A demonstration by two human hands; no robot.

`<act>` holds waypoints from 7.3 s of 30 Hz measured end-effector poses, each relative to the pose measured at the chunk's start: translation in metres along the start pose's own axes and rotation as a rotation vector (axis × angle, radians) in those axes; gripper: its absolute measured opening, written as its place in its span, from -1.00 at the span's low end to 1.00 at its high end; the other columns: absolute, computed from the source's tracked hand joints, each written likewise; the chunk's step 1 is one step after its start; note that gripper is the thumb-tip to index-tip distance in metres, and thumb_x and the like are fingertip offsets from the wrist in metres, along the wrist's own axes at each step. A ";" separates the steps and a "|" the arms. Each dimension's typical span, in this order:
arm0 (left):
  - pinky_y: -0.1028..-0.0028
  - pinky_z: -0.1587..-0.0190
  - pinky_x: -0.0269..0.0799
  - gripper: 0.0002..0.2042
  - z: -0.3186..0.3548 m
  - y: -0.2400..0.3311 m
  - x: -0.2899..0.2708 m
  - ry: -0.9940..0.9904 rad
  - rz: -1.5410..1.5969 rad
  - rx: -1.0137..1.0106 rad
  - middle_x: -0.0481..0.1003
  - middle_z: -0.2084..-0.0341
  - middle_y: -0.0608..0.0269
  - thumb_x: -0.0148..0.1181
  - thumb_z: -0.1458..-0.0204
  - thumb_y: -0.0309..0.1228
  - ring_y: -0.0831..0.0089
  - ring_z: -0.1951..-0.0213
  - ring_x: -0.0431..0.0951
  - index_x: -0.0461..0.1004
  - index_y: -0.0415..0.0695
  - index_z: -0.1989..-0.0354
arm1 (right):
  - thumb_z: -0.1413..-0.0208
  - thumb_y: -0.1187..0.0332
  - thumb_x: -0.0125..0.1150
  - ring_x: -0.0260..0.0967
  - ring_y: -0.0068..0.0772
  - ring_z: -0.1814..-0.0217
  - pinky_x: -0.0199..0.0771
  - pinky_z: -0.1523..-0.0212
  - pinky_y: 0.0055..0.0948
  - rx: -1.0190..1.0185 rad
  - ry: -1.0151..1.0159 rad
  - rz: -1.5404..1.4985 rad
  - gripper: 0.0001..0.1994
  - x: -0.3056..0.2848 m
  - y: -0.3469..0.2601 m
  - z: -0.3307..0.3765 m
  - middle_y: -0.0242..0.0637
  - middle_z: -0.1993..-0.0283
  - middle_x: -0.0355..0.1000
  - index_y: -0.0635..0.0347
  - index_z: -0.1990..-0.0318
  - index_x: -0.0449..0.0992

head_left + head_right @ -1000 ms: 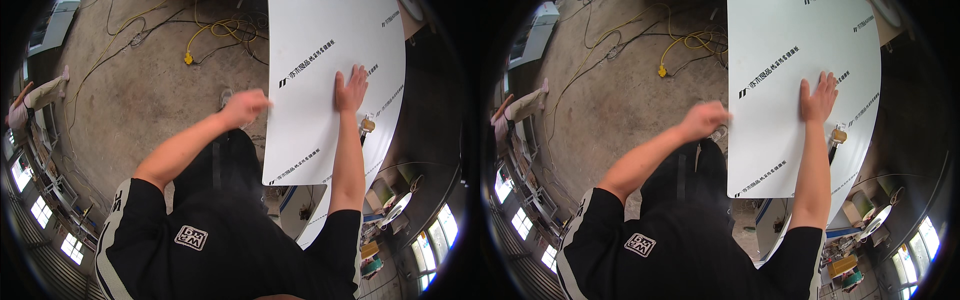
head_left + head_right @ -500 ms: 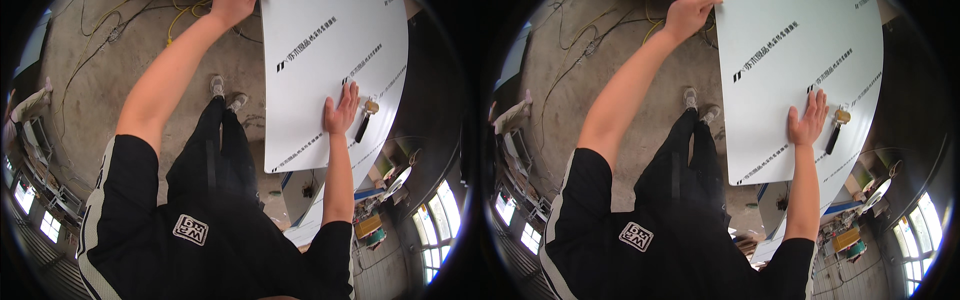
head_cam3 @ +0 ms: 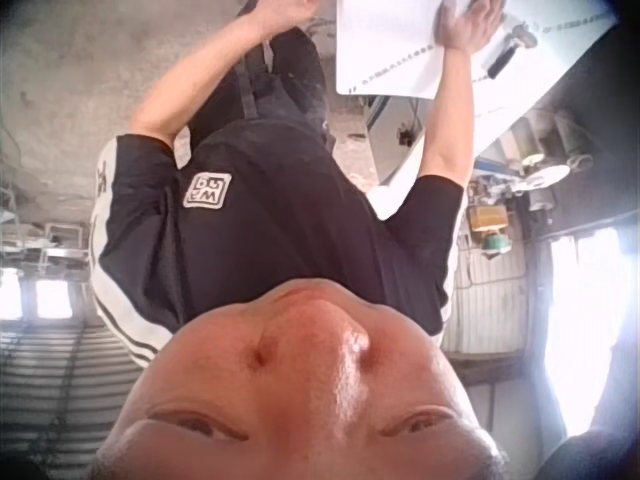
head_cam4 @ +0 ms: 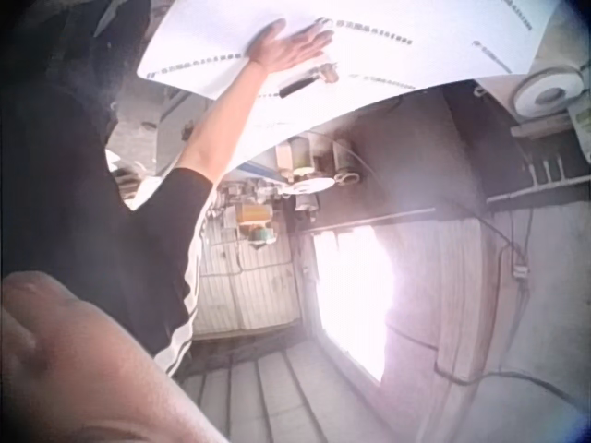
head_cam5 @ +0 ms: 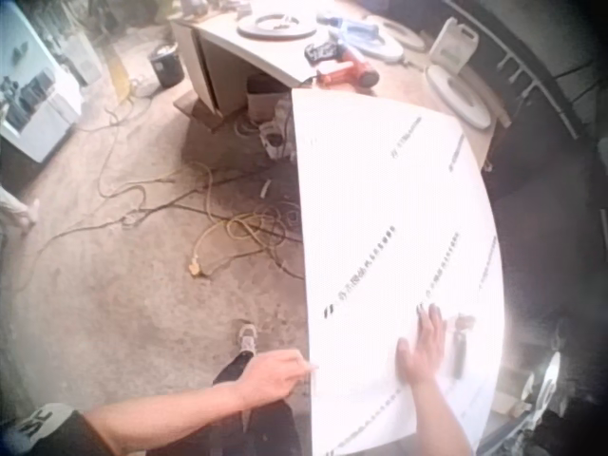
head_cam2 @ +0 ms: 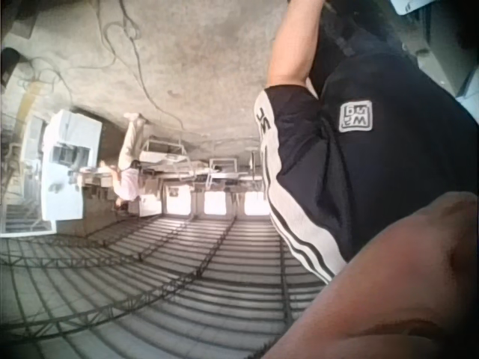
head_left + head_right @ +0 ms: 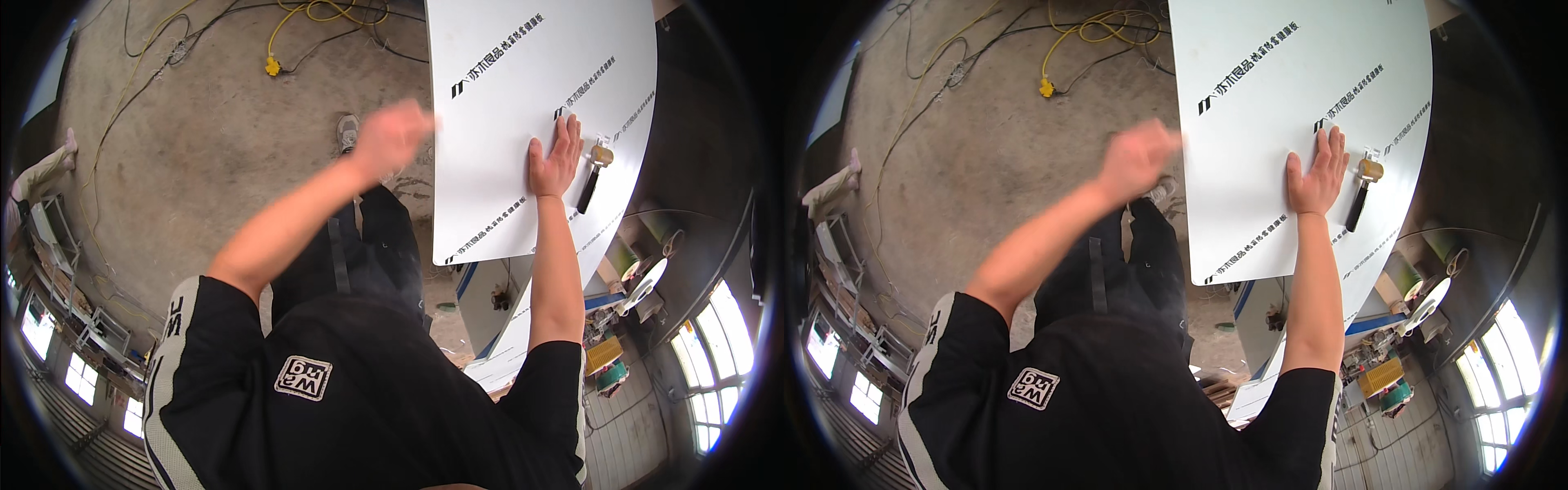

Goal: The person peels protective film off a shaped white board and trims the excess material from the edges using a handheld blade.

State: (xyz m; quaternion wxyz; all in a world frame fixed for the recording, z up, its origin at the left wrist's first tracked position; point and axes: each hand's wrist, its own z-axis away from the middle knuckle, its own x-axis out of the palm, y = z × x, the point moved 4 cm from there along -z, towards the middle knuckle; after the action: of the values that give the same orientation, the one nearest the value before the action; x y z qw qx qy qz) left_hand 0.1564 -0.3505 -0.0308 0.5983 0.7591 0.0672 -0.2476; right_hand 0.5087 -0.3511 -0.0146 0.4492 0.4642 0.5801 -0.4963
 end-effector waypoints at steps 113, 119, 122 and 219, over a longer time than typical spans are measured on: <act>0.25 0.34 0.51 -0.77 0.308 0.180 0.242 0.460 -0.344 -0.191 0.53 0.40 0.20 0.30 -0.09 -0.60 0.13 0.35 0.60 0.65 0.01 0.13 | -0.31 -0.23 0.04 -0.07 -0.21 -0.72 -0.12 -0.67 -0.07 -0.227 0.063 -0.039 -0.30 -0.011 0.059 0.164 -0.21 -0.63 0.13 -0.06 -0.46 0.34; 0.26 0.33 0.49 -0.77 0.307 0.155 0.198 0.787 -0.341 -0.287 0.54 0.38 0.11 0.30 -0.08 -0.63 0.09 0.35 0.59 0.66 -0.07 0.12 | -0.30 -0.24 0.04 -0.08 -0.21 -0.72 -0.13 -0.67 -0.07 -0.224 0.059 -0.034 -0.30 -0.011 0.062 0.171 -0.22 -0.63 0.13 -0.05 -0.46 0.34; 0.20 0.38 0.47 -0.77 0.293 0.155 0.201 0.810 -0.431 -0.236 0.49 0.45 0.18 0.27 -0.04 -0.64 0.10 0.38 0.56 0.64 0.01 0.20 | -0.31 -0.24 0.03 -0.08 -0.21 -0.72 -0.13 -0.68 -0.07 -0.221 0.078 -0.031 -0.30 -0.014 0.058 0.158 -0.21 -0.63 0.13 -0.06 -0.47 0.33; 0.31 0.24 0.63 -0.82 -0.191 -0.051 -0.069 0.092 -0.788 0.264 0.63 0.27 0.53 0.21 -0.25 -0.36 0.34 0.18 0.68 0.70 0.23 0.10 | -0.42 -0.06 0.21 0.48 -0.53 0.36 0.53 0.24 -0.44 1.030 -0.544 -0.874 -0.45 -0.010 -0.050 0.320 -0.38 0.41 0.51 0.40 0.27 0.64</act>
State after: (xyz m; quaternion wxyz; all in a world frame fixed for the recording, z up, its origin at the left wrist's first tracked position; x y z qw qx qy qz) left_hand 0.1325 -0.1427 -0.0129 0.3517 0.7556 0.3472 -0.4298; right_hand 0.4801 -0.6731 -0.0302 0.0629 0.2029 0.2732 -0.9382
